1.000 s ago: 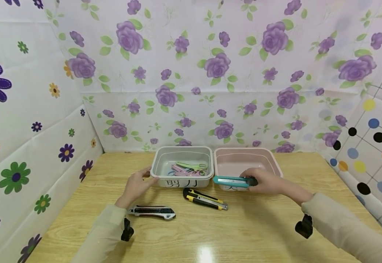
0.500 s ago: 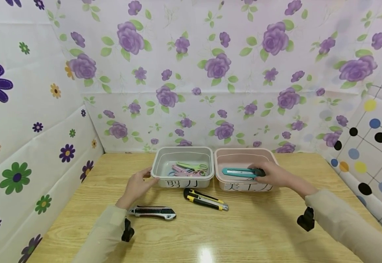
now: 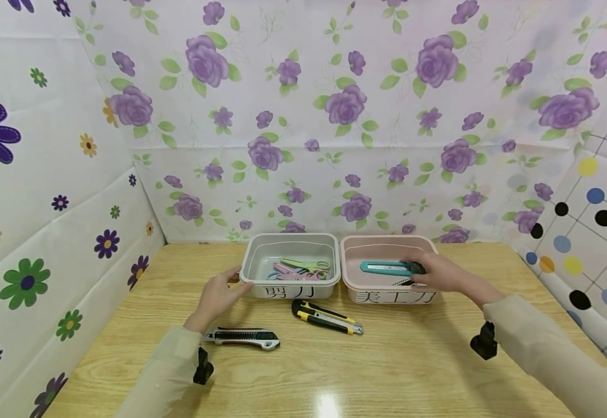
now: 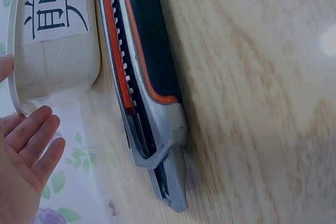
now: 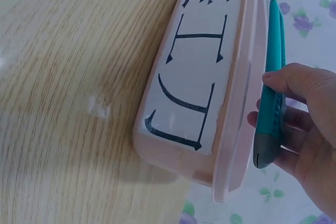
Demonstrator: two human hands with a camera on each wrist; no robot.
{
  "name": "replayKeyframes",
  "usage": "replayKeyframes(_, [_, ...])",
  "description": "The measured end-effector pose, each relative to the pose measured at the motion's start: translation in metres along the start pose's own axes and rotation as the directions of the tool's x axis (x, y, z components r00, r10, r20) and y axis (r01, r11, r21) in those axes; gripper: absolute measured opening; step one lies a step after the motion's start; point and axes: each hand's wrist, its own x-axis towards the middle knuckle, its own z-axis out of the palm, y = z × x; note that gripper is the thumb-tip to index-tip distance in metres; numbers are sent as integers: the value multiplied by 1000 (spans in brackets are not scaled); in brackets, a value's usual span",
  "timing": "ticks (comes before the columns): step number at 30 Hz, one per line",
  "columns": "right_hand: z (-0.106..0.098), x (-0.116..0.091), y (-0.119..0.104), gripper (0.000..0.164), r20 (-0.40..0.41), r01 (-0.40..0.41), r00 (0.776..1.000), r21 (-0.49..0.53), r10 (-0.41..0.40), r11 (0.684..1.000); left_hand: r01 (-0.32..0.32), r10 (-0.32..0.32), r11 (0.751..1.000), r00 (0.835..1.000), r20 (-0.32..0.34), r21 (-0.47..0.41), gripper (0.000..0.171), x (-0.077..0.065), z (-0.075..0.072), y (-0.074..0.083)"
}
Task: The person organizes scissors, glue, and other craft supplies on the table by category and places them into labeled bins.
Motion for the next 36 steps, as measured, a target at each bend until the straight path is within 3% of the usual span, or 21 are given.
replayKeyframes(9, [1,0,5,37,9,-12,1000,-16,13,1000,-16,16,1000,1000,-18,0,61,0,-1,2])
replayKeyframes(28, [8,2,15,32,11,-28,1000,50,27,998,-31,31,1000,999,-16,6,61,1,0,1])
replayKeyframes(36, [16,6,22,28,-6,11,1000,72,-10,997,-24,24,1000,1000,-13,2,61,0,1,1])
